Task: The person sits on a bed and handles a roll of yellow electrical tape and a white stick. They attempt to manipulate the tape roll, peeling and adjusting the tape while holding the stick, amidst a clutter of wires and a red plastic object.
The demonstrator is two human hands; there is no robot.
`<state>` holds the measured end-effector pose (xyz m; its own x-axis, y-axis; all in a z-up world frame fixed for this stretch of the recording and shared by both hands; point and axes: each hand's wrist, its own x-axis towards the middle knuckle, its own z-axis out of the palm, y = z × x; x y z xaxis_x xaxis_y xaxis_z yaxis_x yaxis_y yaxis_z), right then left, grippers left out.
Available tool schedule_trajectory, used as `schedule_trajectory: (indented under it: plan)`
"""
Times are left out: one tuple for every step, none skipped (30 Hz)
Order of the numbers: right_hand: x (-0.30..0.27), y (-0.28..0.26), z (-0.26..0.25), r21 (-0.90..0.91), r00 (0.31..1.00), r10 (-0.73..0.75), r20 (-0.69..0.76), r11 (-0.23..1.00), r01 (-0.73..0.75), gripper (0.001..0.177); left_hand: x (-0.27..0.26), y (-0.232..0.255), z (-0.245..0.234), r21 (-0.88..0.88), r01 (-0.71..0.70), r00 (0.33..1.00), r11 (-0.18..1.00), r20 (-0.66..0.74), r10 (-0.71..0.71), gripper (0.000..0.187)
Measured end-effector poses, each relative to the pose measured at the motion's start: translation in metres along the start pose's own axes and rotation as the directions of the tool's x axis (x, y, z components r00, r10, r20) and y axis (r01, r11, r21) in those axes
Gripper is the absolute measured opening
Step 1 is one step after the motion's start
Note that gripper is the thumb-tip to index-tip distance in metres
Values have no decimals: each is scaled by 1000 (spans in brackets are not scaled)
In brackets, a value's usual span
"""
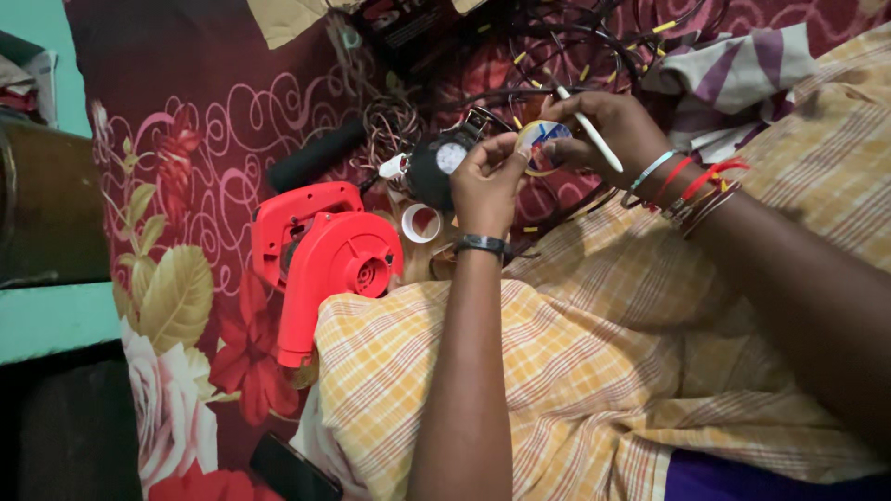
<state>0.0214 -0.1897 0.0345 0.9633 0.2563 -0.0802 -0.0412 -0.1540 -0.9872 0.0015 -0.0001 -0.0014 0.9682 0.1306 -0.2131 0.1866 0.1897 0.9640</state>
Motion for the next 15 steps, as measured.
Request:
schedule_trajectory:
  plan:
    - [2, 0, 1, 15, 1000, 7, -7, 1000, -7, 32, 1, 0, -1, -11, -9, 1000, 1000, 13, 9, 24]
    - [3, -1, 1, 5, 1000, -11, -9, 1000, 11, 32, 1, 0, -2, -22, -17, 1000, 1000, 26, 18, 25]
    - [3, -1, 0, -5, 1000, -29, -10, 1000, 29, 31, 1, 0, -2, -34, -26, 999, 999, 38, 27, 26]
    - [4, -2, 0, -15, 999, -47, -11, 999, 46, 30, 1, 0, -3, -35, -23, 999, 999, 44, 25, 27]
    - [4, -2, 0, -8, 999, -30, -15, 1000, 29, 30, 2, 0, -3, -37, -22, 999, 999, 49, 24, 28]
    - [5, -3, 0, -2, 1000, -13, -19, 1000, 13, 30, 2, 0, -3, -39, -21, 998, 999, 55, 23, 29]
    - [6, -3, 1, 5, 1000, 4, -24, 1000, -4, 30, 3, -1, -4, -56, -33, 997, 998, 63, 37, 29]
    - [5, -4, 0, -12, 1000, 7, -21, 1000, -8, 30, 3, -2, -4, -73, -46, 996, 996, 70, 51, 28]
    - [5, -5, 0, -29, 1000, 11, -18, 1000, -11, 31, 4, -4, -4, -90, -58, 995, 994, 78, 65, 28]
    - [5, -5, -1, -45, 1000, 14, -16, 999, -15, 31, 5, -5, -4, -84, -61, 996, 995, 66, 67, 28]
    - [5, -5, -1, -48, 1000, 8, -15, 999, -8, 31, 6, -6, -3, -78, -64, 996, 995, 55, 68, 27]
    - [6, -5, -1, -50, 1000, 1, -13, 999, -2, 30, 6, -6, -2, -72, -67, 997, 995, 44, 70, 26]
    - [6, -5, -1, -52, 1000, -6, -12, 999, 5, 30, 6, -6, -1, -45, -84, 996, 995, 29, 86, 26]
    - [6, -5, 0, -1, 1000, -8, -20, 1000, 8, 30, 6, -5, 0, -17, -102, 995, 995, 15, 102, 26]
    - [5, -5, 1, 51, 1000, -9, -26, 999, 10, 30, 5, -4, 0, 10, -118, 993, 993, 0, 118, 25]
